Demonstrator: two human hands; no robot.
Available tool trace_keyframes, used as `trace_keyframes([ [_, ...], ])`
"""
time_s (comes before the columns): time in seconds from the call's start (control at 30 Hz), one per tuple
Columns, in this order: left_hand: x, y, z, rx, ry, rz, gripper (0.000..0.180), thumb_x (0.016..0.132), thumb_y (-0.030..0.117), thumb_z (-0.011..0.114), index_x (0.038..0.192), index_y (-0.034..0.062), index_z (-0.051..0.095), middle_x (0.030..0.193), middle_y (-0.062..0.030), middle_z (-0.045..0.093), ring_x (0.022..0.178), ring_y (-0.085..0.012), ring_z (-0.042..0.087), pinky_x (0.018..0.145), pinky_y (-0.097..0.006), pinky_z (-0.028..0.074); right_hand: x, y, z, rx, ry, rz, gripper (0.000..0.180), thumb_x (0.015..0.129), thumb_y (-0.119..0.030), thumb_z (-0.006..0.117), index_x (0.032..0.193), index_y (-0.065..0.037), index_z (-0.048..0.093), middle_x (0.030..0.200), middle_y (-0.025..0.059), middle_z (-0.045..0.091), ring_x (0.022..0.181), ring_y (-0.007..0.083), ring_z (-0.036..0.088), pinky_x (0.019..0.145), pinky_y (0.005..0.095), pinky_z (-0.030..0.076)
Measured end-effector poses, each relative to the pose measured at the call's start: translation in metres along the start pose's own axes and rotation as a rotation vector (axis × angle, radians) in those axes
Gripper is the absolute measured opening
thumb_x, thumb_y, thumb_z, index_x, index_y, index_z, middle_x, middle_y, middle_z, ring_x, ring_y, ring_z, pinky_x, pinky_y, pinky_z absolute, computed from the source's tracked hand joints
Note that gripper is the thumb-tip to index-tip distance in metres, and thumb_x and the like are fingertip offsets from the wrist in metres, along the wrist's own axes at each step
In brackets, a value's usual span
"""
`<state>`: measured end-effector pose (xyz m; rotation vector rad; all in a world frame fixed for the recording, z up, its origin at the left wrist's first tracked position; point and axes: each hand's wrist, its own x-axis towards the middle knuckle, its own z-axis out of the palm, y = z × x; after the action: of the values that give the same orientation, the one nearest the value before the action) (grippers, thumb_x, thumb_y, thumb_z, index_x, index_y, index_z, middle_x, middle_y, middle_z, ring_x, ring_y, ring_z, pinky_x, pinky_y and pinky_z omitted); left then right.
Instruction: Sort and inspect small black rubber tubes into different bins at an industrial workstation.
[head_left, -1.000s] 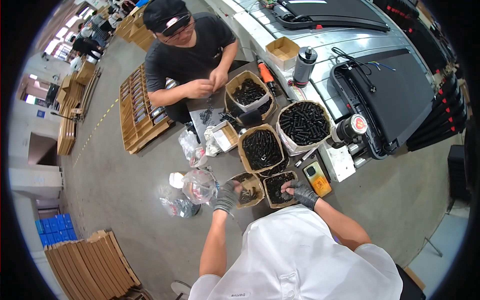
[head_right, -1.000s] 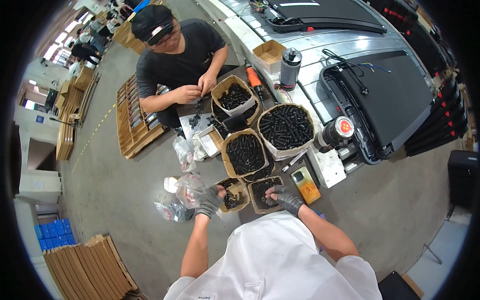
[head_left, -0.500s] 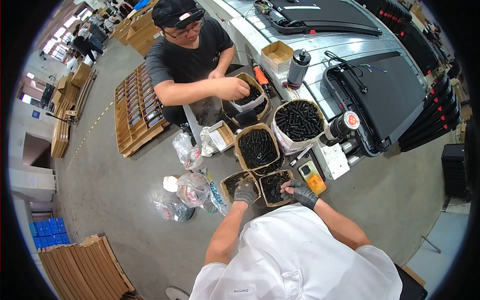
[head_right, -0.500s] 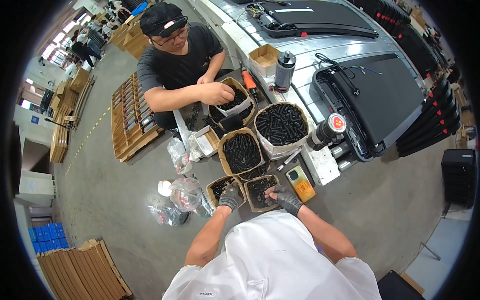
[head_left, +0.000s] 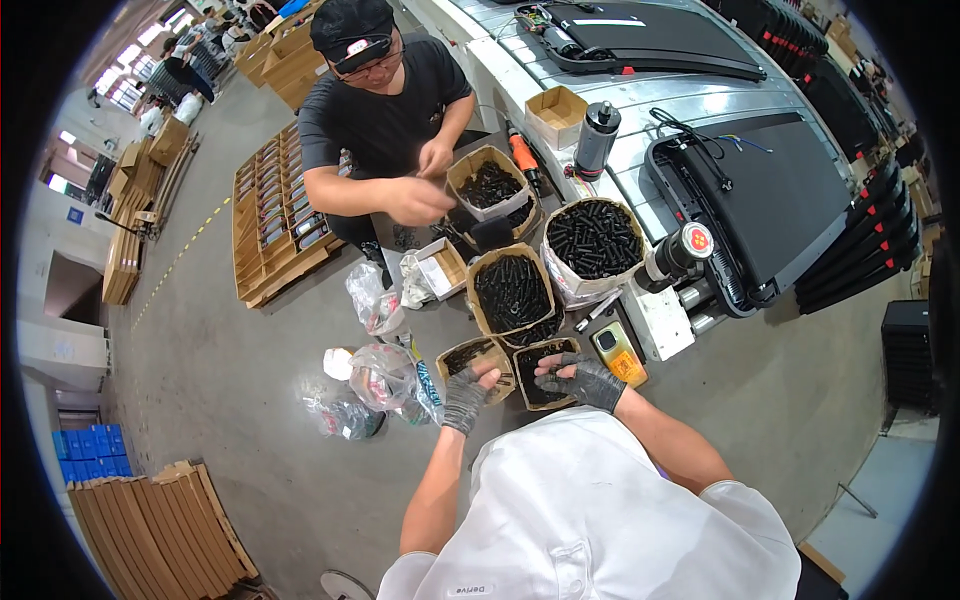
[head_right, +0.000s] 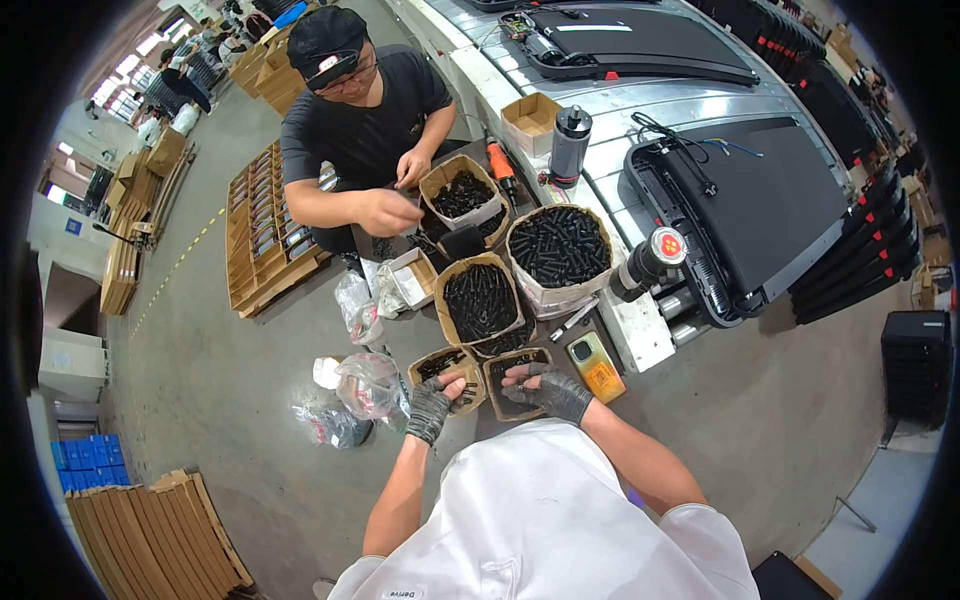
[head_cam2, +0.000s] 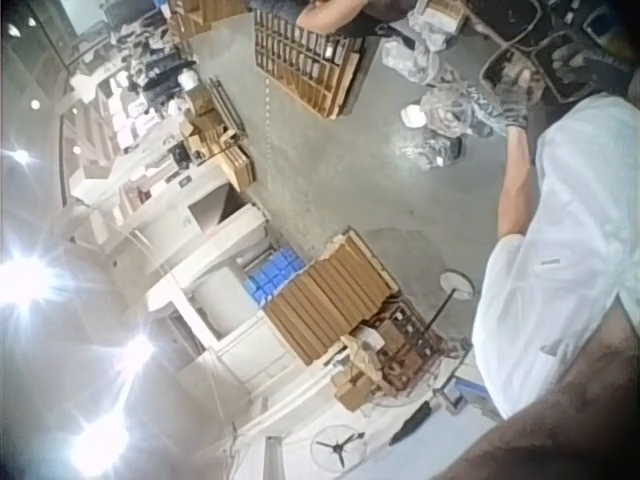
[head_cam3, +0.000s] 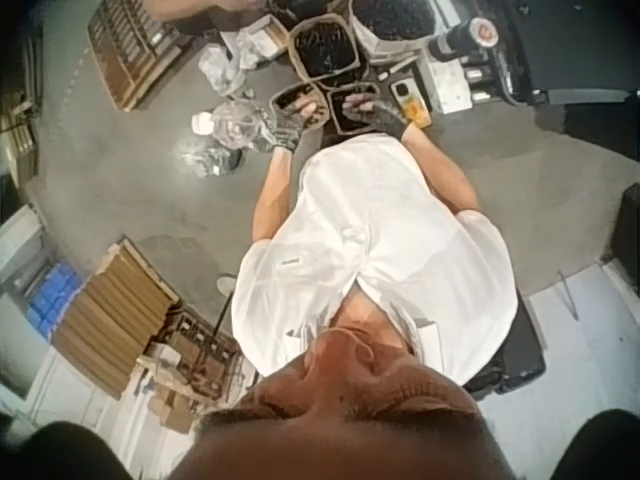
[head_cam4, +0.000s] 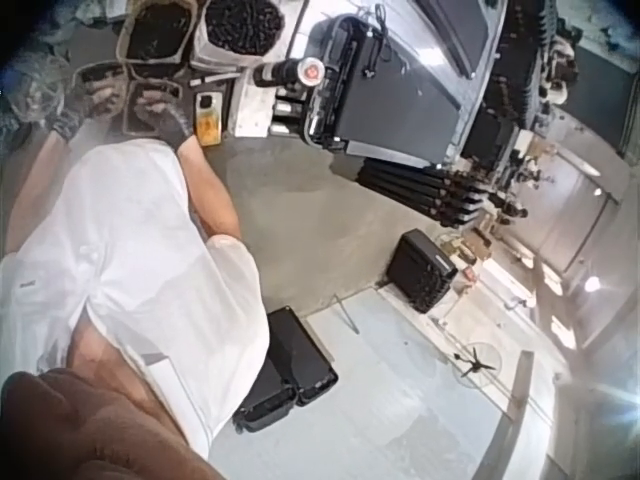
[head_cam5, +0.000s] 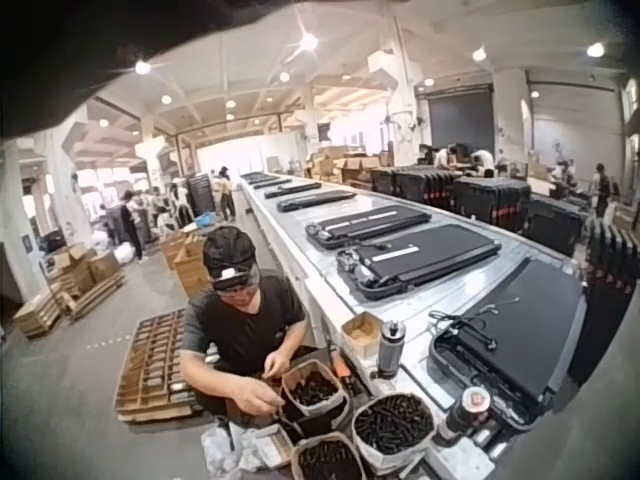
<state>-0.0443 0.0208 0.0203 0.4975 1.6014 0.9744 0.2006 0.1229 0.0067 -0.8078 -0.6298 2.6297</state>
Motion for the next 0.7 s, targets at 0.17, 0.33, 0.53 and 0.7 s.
trace_keyframes([
  [0.17,-0.02,0.014,0.021,0.064,0.008,0.095,0.03,0.084,0.02,0.07,0.104,-0.001,0.067,0.088,-0.0053,0.068,0.079,-0.0129,0.061,0.072,-0.027,0.049,-0.011,-0.015,0.02,0.18,-0.169,-0.018,0.058,0.075,0.001,0.047,0.132,0.01,0.042,0.133,0.0256,0.049,0.125,0.0317,0.049,0.11,0.0382,0.036],
  [0.33,-0.034,0.022,0.039,-0.066,-0.05,0.139,0.026,0.083,0.014,0.07,0.103,-0.0025,0.064,0.088,-0.0057,0.067,0.077,-0.0124,0.061,0.07,-0.027,0.05,-0.021,-0.013,0.019,0.056,-0.055,-0.017,0.05,0.084,-0.003,0.052,0.132,0.007,0.043,0.129,0.022,0.052,0.119,0.0275,0.053,0.105,0.0346,0.042],
  [0.53,-0.033,0.0,0.046,-0.044,-0.008,0.236,0.023,0.084,0.011,0.069,0.103,-0.0017,0.064,0.088,-0.0056,0.067,0.076,-0.0124,0.061,0.069,-0.026,0.05,-0.021,-0.007,0.02,-0.142,0.065,-0.074,0.04,0.094,-0.014,0.055,0.129,0.004,0.046,0.116,0.0183,0.061,0.104,0.0227,0.062,0.092,0.0315,0.051],
  [0.7,-0.039,0.001,0.054,-0.042,0.022,0.312,0.023,0.085,0.012,0.069,0.103,-0.001,0.064,0.087,-0.0051,0.066,0.076,-0.0121,0.061,0.069,-0.027,0.05,-0.023,0.0,0.014,-0.094,0.136,-0.034,0.035,0.096,-0.018,0.055,0.124,0.002,0.05,0.107,0.0152,0.065,0.093,0.0193,0.065,0.083,0.0286,0.053],
])
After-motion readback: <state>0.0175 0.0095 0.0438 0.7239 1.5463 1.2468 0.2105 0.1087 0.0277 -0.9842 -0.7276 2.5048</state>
